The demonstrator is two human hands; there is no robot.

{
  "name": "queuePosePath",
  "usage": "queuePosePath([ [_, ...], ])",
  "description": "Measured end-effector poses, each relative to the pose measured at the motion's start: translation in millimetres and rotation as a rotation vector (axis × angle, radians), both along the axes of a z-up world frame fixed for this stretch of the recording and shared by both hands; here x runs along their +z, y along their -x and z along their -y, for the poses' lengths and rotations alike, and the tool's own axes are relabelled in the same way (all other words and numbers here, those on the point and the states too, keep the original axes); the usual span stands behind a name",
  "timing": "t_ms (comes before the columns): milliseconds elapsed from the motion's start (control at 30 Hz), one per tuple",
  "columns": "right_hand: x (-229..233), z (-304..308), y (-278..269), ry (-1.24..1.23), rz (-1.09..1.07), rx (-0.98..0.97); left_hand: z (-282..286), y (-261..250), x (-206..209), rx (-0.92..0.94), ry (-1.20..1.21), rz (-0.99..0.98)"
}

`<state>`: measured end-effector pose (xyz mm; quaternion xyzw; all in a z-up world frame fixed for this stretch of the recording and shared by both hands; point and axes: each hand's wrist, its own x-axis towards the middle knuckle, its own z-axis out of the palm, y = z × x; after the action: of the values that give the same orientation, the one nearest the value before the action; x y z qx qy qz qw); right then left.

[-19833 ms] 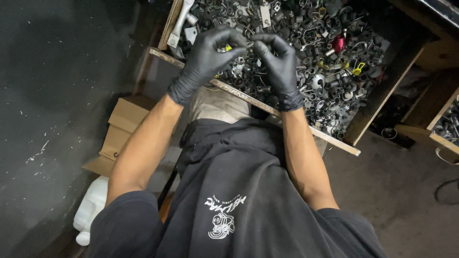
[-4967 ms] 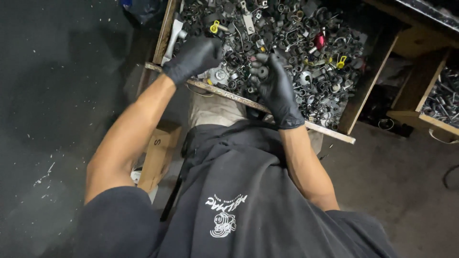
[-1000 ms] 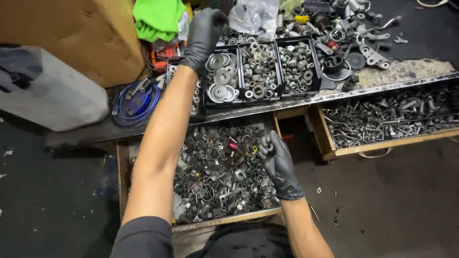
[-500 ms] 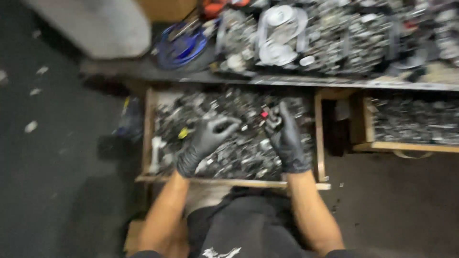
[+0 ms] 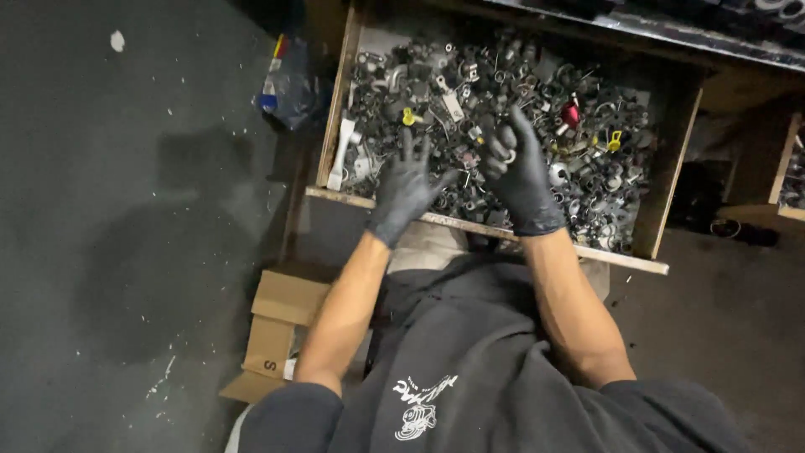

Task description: The person repeatedly sifts through a drawer full of mixed metal hardware, picking up individual pieces, briefly inspecting them, and placing them into trays on the workbench. The process continues throughout the clip with no visible final state.

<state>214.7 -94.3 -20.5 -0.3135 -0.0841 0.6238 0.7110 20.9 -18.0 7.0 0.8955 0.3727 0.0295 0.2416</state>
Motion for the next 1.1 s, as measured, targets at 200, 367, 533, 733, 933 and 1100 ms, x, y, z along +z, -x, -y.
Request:
queuePosePath([
  [200,-5.6,10.5,-5.3,0.096,0.016,-0.026,14.6,-35.3,-41.5,-0.117,0.023,-0.104],
  [367,-16.3,17.2,-10.8,0.105,-0.013,-0.031,-18.3,-31.0,-63.2,-0.02,-0.021,-0.038],
  [533,-0.8,20.7,-7.7,0.113,-0.011,-0.061,-91.3,-40.5,-76.6,0.138,-0.369,0.061],
  [733,-10.4,24.0,-17.5,0.14,-0.042,-0.079,-43.1,-68.4,-30.0,0.149,-0.116,-0.377],
  [933,-47.4,24.0,-20.9,0.099,-0.115,-0.013,-5.9,-69.2,-45.0,-0.089,-0.057,-0.223],
  [1100,-54.9,31.8,-23.2,0.093,-0.091,-0.032,-43.4,-73.1,-45.9,0.025,0.196,-0.089],
])
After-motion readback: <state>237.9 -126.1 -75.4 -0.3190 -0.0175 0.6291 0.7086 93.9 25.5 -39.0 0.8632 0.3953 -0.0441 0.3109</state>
